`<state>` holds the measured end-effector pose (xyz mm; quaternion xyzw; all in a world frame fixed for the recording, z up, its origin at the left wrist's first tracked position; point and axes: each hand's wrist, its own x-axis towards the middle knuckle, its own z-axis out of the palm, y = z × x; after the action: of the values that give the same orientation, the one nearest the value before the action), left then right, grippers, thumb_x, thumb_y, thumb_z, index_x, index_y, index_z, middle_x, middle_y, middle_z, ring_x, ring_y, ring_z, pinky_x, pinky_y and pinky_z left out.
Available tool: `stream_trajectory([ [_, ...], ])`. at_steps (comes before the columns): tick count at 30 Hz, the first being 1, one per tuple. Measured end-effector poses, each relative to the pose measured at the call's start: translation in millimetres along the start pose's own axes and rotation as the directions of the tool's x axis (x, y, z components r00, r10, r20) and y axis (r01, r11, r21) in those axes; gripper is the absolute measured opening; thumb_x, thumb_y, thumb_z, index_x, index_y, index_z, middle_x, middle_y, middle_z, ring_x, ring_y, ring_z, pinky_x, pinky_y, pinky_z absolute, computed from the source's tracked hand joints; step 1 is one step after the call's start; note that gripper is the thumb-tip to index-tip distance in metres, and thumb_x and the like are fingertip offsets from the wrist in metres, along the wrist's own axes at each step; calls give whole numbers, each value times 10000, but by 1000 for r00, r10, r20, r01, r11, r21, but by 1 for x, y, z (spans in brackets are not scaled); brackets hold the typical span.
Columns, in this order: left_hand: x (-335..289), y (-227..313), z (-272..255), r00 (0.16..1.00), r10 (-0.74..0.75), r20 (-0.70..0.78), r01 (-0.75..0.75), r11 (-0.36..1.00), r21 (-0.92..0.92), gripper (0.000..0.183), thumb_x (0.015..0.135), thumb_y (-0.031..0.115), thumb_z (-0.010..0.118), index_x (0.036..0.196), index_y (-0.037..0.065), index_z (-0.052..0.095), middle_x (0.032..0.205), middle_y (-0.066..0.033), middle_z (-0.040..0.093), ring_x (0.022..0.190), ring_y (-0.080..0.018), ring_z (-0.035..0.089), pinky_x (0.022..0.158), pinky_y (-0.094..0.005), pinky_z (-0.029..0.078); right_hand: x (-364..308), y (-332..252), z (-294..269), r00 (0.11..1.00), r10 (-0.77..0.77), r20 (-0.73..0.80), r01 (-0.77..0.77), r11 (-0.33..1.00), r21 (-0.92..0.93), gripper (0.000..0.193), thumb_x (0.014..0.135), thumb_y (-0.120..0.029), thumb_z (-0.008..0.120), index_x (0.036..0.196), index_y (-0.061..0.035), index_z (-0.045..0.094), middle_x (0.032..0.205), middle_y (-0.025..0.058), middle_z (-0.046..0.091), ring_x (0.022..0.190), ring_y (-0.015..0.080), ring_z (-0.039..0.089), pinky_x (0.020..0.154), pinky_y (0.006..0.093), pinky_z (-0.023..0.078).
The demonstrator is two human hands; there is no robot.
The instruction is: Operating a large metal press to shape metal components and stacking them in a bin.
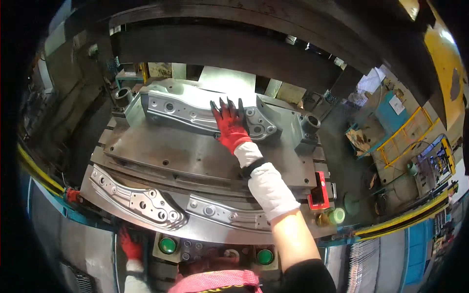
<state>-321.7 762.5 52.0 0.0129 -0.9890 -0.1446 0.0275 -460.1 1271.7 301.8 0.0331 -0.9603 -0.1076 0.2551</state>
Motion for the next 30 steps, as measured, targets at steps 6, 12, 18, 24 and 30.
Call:
stream_trajectory([
  [6, -20, 21, 52, 833, -16, 554, 224, 924, -310, 1068, 670, 540, 680, 1414, 29, 110, 1427, -239, 210, 1310, -415, 200, 1073, -423, 218, -137, -16, -61, 977, 211, -36, -182, 907, 379, 946, 644, -335, 739, 1383, -32, 232, 1389, 210, 257, 1304, 380, 209, 1065, 468, 168],
  [12, -12, -19, 140, 813, 118, 570, 237, 827, -509, 1209, 563, 557, 762, 1398, -13, 100, 1426, -265, 158, 1328, -392, 152, 1076, -400, 228, -428, -24, -23, 234, 962, -142, -801, 274, 532, 816, 722, -143, 679, 1377, 16, 219, 1417, 207, 230, 1298, 323, 254, 1075, 410, 191],
  [18, -5, -6, 129, 777, 143, 613, 159, 898, -411, 1354, 467, 570, 802, 1401, -17, 16, 1415, -289, 167, 1327, -389, 175, 1076, -394, 233, -600, -89, 40, -92, 821, 564, -857, -354, 375, 873, 720, -290, 724, 1363, 42, 235, 1338, 235, 381, 1237, 296, 387, 1028, 379, 303],
  [24, -11, 5, 116, 791, 9, 612, 206, 937, -280, 1346, 438, 537, 820, 1421, 45, 43, 1397, -287, 231, 1318, -387, 212, 1067, -374, 263, -558, -115, 38, 15, 638, 770, -980, -143, 138, 1146, 563, -462, 797, 1379, 51, 177, 1399, 224, 296, 1303, 297, 297, 1056, 359, 273],
  [30, -15, 25, 100, 796, -41, 604, 205, 957, -205, 1347, 436, 544, 815, 1422, 51, 40, 1393, -265, 260, 1296, -344, 284, 1048, -352, 298, -555, -113, 36, -40, 653, 757, -999, -52, -7, 1240, 503, -533, 789, 1397, 19, 129, 1394, 246, 290, 1287, 340, 314, 1047, 394, 299],
])
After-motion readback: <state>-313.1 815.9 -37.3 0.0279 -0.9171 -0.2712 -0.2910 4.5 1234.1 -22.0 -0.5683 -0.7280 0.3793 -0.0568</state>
